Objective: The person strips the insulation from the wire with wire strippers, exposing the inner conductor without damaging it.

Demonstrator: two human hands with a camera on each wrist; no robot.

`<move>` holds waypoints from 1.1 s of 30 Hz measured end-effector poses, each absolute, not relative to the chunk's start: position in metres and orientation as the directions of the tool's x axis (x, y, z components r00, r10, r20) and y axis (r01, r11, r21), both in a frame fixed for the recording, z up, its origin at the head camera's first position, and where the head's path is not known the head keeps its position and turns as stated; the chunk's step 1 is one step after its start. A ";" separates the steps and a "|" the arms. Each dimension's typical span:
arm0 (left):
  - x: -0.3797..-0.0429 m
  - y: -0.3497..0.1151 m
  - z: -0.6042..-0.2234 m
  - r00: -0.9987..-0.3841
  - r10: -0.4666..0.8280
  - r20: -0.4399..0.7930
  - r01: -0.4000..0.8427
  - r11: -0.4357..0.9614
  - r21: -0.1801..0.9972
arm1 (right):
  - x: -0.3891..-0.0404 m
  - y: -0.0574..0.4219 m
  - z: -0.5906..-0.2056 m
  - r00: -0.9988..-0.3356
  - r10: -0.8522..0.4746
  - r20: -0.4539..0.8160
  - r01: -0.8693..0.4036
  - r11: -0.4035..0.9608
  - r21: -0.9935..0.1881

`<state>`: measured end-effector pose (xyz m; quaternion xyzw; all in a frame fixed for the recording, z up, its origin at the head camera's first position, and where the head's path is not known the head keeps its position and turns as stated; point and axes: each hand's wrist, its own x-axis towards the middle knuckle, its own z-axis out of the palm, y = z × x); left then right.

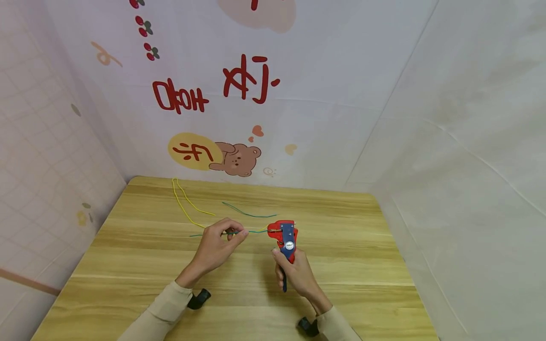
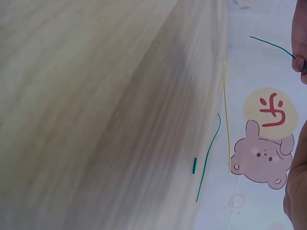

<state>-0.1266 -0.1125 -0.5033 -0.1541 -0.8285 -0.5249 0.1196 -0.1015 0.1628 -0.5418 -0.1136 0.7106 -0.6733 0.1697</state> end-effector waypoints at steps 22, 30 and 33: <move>-0.126 -0.113 -0.499 -0.930 0.139 0.341 0.368 0.384 0.847 | -0.103 0.166 -0.542 -0.898 -0.433 -0.079 0.077 0.023 -0.997; -0.126 -0.113 -0.500 -0.924 0.137 0.356 0.381 0.378 0.844 | -0.101 0.164 -0.542 -0.905 -0.415 -0.094 0.097 0.012 -0.995; -0.126 -0.113 -0.500 -0.922 0.134 0.364 0.387 0.377 0.842 | -0.101 0.164 -0.542 -0.907 -0.410 -0.093 0.095 0.015 -0.995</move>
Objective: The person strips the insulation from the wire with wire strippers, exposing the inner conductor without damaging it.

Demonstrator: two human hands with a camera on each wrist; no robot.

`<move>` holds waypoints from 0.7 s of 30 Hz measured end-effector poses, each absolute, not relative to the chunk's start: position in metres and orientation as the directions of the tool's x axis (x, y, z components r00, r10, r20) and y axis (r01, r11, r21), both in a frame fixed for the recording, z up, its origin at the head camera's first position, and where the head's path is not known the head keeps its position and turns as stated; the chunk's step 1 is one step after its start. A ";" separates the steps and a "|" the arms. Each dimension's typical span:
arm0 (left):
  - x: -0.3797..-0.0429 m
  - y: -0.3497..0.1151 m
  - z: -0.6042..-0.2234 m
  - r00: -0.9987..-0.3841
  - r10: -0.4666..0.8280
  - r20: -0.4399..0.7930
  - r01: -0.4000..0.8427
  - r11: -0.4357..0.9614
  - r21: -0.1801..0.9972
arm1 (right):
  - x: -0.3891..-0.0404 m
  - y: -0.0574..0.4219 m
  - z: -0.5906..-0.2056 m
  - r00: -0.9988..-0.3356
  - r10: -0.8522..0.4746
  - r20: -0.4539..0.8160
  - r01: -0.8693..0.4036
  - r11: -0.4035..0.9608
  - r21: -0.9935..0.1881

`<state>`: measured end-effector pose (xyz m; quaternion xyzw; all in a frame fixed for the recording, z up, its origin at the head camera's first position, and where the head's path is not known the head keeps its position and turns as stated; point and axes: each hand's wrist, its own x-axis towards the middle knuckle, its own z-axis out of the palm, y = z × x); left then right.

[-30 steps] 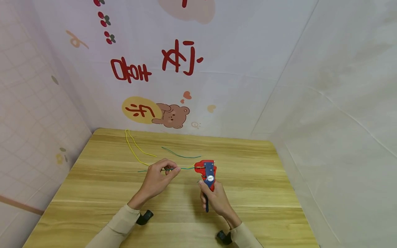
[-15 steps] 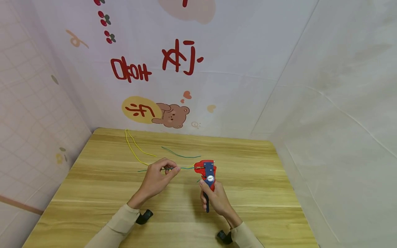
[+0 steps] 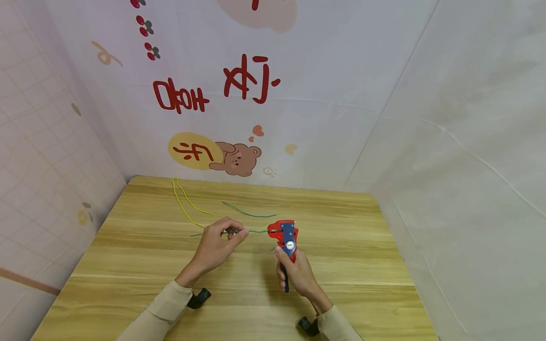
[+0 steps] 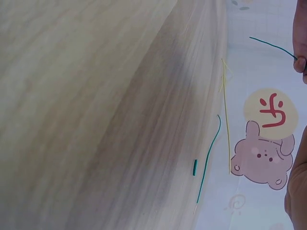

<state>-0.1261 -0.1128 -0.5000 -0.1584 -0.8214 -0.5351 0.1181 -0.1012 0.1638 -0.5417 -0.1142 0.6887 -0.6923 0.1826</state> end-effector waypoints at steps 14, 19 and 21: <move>-0.123 -0.110 -0.498 -0.920 0.127 0.372 0.391 0.379 0.839 | -0.100 0.165 -0.543 -0.914 -0.397 -0.080 0.083 0.011 -0.997; -0.124 -0.109 -0.498 -0.915 0.111 0.389 0.401 0.377 0.835 | -0.100 0.165 -0.543 -0.915 -0.395 -0.086 0.091 0.008 -0.996; -0.124 -0.110 -0.498 -0.915 0.105 0.389 0.399 0.377 0.836 | -0.100 0.166 -0.542 -0.914 -0.396 -0.088 0.091 0.011 -0.996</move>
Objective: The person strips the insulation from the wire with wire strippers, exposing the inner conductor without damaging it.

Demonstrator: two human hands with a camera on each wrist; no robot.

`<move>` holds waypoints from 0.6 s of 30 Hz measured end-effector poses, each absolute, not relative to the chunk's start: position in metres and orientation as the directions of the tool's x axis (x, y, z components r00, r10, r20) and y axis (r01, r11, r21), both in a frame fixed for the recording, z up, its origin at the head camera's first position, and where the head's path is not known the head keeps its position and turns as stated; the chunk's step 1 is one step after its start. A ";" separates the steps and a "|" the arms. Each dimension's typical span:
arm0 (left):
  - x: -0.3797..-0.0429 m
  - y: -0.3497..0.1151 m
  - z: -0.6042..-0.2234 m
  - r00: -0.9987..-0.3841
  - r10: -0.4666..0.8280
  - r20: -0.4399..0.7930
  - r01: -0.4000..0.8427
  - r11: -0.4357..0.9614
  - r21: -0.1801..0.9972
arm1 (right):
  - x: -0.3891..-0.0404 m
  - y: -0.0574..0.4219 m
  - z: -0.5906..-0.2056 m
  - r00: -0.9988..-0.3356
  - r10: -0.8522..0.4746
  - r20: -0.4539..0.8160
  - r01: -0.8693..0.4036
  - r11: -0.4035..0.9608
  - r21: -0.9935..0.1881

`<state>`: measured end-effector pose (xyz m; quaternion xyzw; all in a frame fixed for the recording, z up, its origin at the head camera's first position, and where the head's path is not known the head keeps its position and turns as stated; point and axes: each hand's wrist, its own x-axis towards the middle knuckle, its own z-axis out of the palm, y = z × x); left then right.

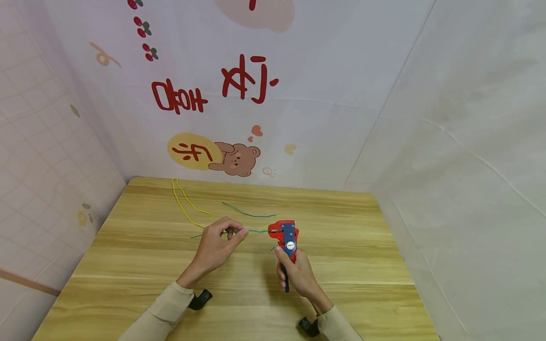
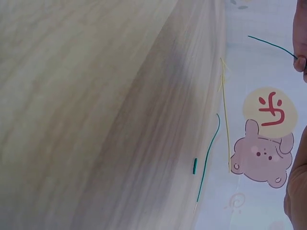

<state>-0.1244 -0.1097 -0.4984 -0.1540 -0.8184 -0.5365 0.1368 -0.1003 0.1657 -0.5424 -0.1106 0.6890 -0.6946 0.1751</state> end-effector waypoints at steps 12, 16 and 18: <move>-0.126 -0.124 -0.494 -0.929 0.104 0.355 0.369 0.320 0.873 | -0.105 0.180 -0.542 -0.933 -0.352 -0.072 0.085 -0.022 -0.996; -0.125 -0.123 -0.494 -0.928 0.149 0.342 0.373 0.323 0.870 | -0.106 0.180 -0.542 -0.932 -0.354 -0.074 0.095 -0.041 -0.995; -0.125 -0.123 -0.494 -0.930 0.156 0.333 0.367 0.324 0.872 | -0.106 0.180 -0.542 -0.934 -0.349 -0.073 0.095 -0.045 -0.994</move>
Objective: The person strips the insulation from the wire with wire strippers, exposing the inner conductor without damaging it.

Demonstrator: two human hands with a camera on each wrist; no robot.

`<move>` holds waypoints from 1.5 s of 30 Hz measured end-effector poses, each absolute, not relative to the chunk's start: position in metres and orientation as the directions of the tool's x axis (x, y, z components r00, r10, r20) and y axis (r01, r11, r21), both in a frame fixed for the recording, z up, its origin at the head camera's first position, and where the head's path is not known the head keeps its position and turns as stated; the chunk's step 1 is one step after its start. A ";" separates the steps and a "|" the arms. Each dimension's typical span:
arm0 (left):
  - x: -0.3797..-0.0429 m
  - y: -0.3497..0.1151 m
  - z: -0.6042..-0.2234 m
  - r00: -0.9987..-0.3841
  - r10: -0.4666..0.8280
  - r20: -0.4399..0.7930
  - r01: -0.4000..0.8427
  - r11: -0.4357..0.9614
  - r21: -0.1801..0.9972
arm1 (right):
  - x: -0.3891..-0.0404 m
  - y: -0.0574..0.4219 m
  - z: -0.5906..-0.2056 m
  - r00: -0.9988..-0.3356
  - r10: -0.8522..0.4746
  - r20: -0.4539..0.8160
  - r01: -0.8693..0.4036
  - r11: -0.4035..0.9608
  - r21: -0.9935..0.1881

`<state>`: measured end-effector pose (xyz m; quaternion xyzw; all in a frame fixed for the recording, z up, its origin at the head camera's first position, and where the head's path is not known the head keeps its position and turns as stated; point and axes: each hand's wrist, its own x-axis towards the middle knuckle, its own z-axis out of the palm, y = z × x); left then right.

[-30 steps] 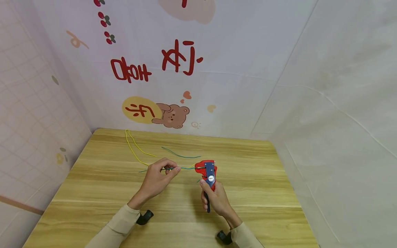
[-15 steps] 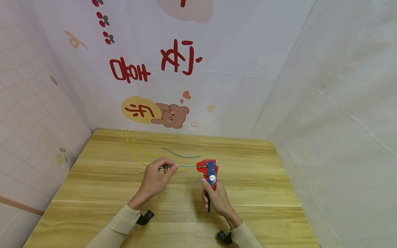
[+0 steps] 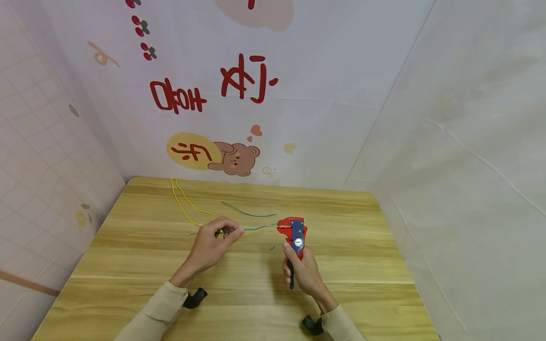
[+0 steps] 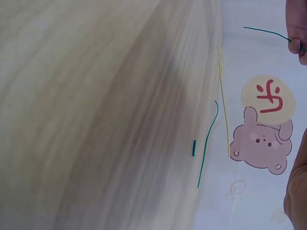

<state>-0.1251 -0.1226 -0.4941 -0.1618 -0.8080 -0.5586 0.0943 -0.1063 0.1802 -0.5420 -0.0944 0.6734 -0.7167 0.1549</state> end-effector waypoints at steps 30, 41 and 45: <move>-0.126 -0.129 -0.495 -0.927 0.214 0.307 0.365 0.334 0.869 | -0.107 0.181 -0.539 -0.929 -0.367 -0.041 0.047 -0.007 -0.999; -0.127 -0.126 -0.496 -0.925 0.227 0.304 0.368 0.347 0.862 | -0.104 0.177 -0.542 -0.925 -0.379 -0.035 0.028 0.024 -0.999; -0.127 -0.126 -0.497 -0.928 0.228 0.293 0.359 0.348 0.866 | -0.104 0.176 -0.543 -0.927 -0.373 -0.034 0.028 0.021 -0.999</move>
